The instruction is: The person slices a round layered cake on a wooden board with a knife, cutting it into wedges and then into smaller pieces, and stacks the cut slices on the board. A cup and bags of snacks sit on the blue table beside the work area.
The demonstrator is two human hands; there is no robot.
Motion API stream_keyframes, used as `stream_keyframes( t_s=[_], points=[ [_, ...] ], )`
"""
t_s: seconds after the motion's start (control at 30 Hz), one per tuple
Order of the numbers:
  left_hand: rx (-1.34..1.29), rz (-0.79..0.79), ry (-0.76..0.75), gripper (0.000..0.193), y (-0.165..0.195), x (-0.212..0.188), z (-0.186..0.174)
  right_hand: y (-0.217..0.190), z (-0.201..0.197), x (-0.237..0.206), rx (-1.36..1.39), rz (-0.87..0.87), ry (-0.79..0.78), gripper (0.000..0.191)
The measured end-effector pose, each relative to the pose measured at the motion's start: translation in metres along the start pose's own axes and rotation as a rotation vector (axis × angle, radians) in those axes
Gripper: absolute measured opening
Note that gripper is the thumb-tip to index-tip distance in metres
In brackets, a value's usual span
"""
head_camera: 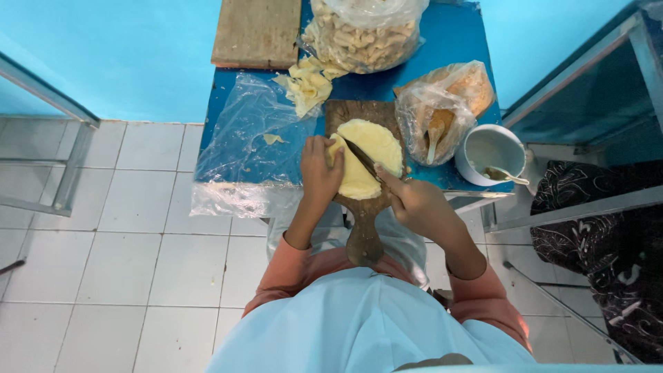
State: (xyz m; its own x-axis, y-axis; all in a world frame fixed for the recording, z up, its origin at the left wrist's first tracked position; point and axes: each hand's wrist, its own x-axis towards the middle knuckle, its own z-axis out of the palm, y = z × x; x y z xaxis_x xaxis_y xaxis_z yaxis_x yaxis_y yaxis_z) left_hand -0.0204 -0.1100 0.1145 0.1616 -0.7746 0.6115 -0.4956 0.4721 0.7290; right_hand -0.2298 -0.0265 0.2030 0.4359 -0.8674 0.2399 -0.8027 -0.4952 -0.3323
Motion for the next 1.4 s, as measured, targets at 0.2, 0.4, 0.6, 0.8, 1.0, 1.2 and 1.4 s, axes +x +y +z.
stream_keyframes(
  t_s=[0.2, 0.4, 0.6, 0.8, 1.0, 1.2, 1.4],
  points=[
    [0.006, 0.002, -0.005, 0.022, -0.002, 0.008, 0.007, 0.005, -0.008, -0.006, -0.009, 0.017, 0.002, 0.064],
    [0.039, 0.025, -0.029, 0.030, 0.000, 0.014, 0.004, 0.006, -0.037, -0.026, -0.050, 0.119, -0.140, 0.064],
    [0.213, -0.013, -0.147, 0.036, -0.006, 0.019, 0.006, 0.011, -0.020, -0.018, -0.007, 0.096, 0.005, 0.062],
    [0.198, -0.017, -0.186, 0.037, -0.004, 0.030, 0.008, 0.016, -0.006, -0.003, 0.027, 0.180, -0.012, 0.065],
    [0.223, -0.038, -0.155, 0.041, -0.012, 0.025, 0.012, 0.014, 0.000, -0.006, 0.065, 0.182, -0.004, 0.065],
    [0.291, -0.030, -0.237, 0.040, -0.024, 0.027, 0.015, 0.012, 0.006, -0.008, 0.073, 0.156, 0.039, 0.065],
    [0.242, 0.004, -0.217, 0.039, -0.018, 0.023, 0.010, 0.004, 0.004, -0.015, 0.048, 0.177, 0.021, 0.065]
  ],
)
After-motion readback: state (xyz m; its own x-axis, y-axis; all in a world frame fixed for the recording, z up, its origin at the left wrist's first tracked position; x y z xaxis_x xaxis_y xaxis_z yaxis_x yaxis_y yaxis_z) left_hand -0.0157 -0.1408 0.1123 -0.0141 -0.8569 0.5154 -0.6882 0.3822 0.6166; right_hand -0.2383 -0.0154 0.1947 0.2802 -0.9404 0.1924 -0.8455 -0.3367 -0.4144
